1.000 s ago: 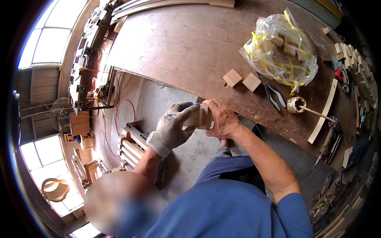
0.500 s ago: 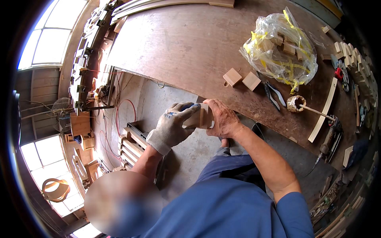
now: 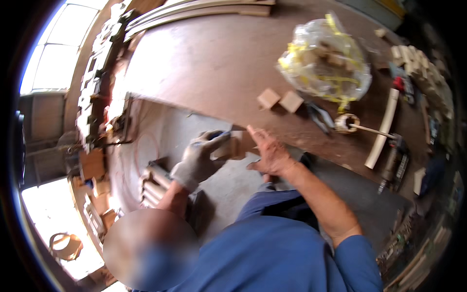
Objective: The person applies glue to small wooden blocks and joins them with thin wooden strips using a nail gun. The process is repeated for multiple blocks, with each assembly placed on the workbench after completion.
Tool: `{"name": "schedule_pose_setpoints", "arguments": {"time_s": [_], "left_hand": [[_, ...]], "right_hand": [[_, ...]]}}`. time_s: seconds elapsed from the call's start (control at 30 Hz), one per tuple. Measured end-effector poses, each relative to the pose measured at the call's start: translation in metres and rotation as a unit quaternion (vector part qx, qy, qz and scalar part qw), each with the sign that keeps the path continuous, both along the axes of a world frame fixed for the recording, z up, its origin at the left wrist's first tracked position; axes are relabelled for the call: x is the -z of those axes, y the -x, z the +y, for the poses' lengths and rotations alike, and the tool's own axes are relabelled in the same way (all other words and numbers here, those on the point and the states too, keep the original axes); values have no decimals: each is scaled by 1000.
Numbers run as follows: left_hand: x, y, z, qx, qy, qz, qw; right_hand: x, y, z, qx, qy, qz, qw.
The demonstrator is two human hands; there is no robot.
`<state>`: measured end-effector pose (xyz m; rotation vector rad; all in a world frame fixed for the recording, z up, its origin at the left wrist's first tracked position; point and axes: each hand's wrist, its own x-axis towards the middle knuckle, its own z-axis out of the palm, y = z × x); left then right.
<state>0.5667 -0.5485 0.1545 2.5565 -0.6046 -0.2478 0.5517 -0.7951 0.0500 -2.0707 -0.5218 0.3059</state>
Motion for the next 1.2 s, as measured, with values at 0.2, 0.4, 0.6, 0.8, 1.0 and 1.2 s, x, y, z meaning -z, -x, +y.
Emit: {"name": "schedule_pose_setpoints", "arguments": {"time_s": [0.2, 0.4, 0.6, 0.8, 1.0, 1.2], "left_hand": [[3, 3, -5, -1, -16, -22, 1000], [0, -1, -9, 16, 3, -20, 1000], [-5, 3, -5, -9, -35, 17, 999], [-6, 3, -8, -8, -52, 24, 998], [0, 7, 0, -14, -44, 21, 999], [-2, 5, 5, -10, -2, 24, 1000]], "right_hand": [[-13, 60, -112, 252, 13, -30, 967], [62, 119, -335, 521, 255, -74, 811], [115, 141, -456, 535, 393, 123, 737], [130, 141, -461, 509, 408, 138, 745], [61, 177, -443, 502, 381, 86, 772], [-88, 184, -268, 426, 4, 206, 881]]}}
